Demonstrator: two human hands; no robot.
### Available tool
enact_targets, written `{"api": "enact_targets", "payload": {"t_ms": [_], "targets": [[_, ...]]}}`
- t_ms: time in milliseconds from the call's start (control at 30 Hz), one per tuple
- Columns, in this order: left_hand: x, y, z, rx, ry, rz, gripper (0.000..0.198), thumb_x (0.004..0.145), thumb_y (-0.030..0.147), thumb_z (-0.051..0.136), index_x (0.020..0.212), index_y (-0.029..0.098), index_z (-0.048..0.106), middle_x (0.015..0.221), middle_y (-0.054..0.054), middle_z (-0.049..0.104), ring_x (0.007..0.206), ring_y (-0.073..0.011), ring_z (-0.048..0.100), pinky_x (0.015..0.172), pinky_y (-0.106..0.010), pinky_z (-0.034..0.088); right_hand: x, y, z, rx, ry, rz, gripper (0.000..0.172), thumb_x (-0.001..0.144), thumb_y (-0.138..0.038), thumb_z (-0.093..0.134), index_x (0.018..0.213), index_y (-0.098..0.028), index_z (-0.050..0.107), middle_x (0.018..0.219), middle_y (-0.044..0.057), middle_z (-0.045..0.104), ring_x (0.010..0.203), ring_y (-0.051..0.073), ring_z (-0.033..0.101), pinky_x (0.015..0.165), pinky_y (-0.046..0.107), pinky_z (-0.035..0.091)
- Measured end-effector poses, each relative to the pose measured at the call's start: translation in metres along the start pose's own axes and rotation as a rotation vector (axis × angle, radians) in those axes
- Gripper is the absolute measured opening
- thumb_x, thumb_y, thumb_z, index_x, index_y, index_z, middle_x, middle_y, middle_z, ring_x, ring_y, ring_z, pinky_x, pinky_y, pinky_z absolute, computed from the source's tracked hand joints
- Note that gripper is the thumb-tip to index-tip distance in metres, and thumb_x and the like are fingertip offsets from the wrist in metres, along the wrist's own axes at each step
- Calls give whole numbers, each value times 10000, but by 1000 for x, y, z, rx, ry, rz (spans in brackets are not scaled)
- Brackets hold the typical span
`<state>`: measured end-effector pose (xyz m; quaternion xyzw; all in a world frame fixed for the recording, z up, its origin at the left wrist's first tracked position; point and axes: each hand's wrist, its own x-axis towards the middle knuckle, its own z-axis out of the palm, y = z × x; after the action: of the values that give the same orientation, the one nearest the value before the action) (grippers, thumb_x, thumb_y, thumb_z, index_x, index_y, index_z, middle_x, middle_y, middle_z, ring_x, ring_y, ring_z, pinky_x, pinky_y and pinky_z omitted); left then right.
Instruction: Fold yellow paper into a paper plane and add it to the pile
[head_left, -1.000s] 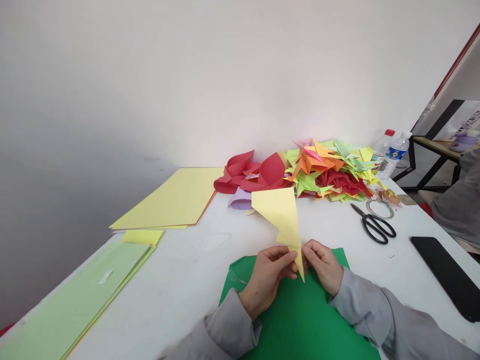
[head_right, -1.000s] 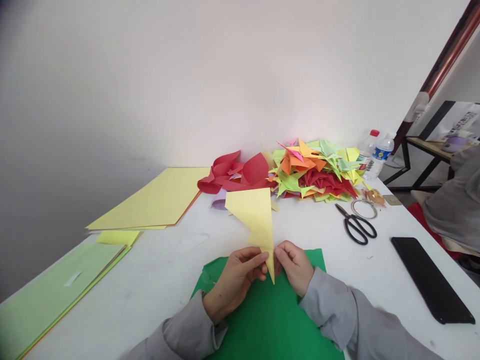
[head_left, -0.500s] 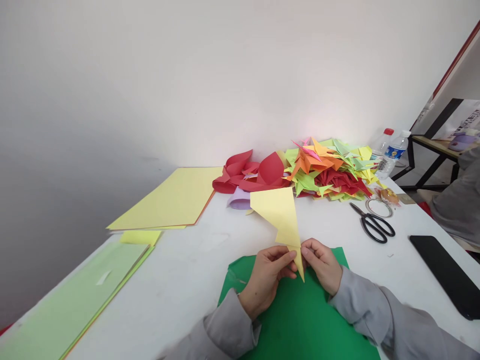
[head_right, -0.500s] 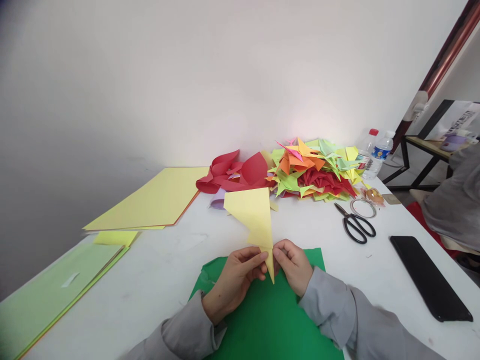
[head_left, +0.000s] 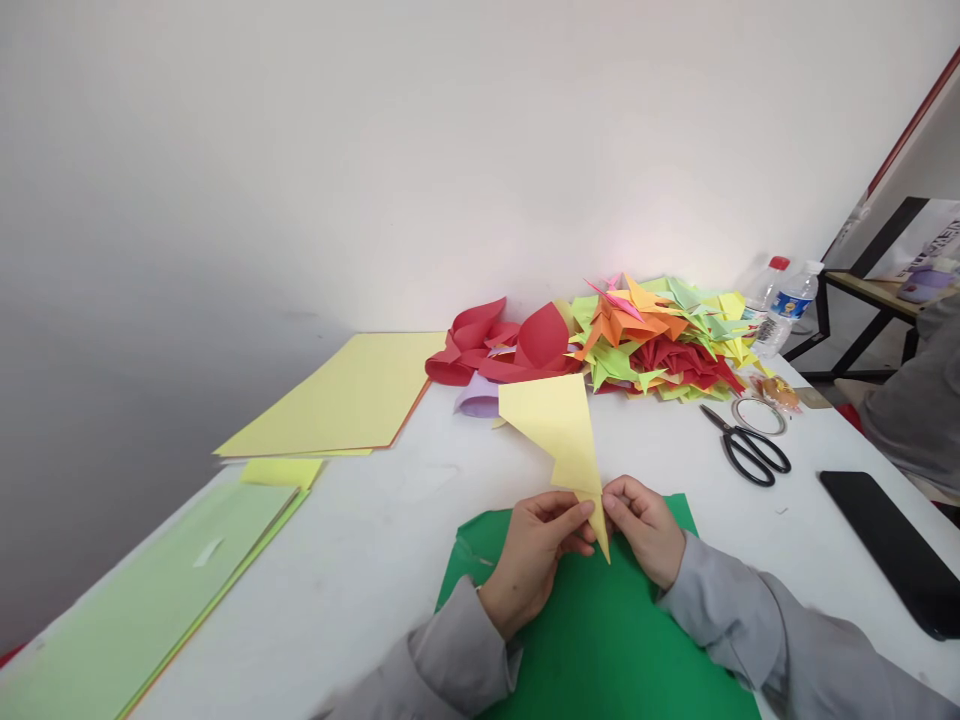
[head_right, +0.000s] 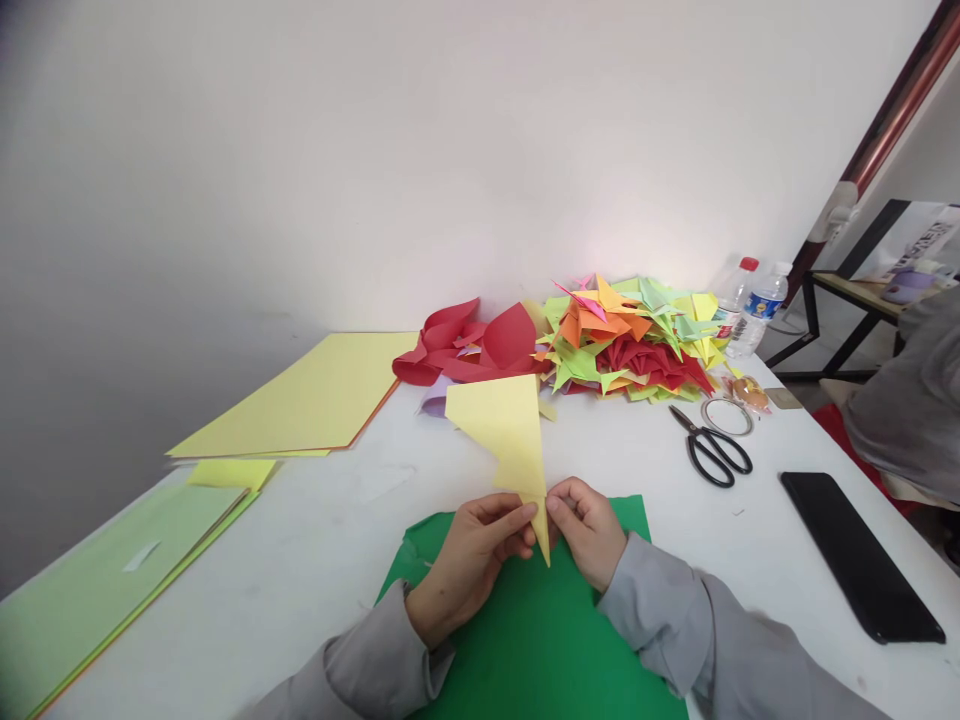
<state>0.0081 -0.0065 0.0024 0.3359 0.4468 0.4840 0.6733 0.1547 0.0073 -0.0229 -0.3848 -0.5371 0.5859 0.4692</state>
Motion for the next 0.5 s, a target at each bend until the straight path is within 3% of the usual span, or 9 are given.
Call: {"api": "enact_targets", "payload": {"t_ms": [500], "targets": [[2,-5,-1,31,34,30,361,522,412,869,609,117,679,499,-17,624,468,-103,558,474,-199,467,1,3,-3,-44,-28,14,473,772,-668,602,770,-201,526,570,-40,577,525,115,544,523,253,451]]}}
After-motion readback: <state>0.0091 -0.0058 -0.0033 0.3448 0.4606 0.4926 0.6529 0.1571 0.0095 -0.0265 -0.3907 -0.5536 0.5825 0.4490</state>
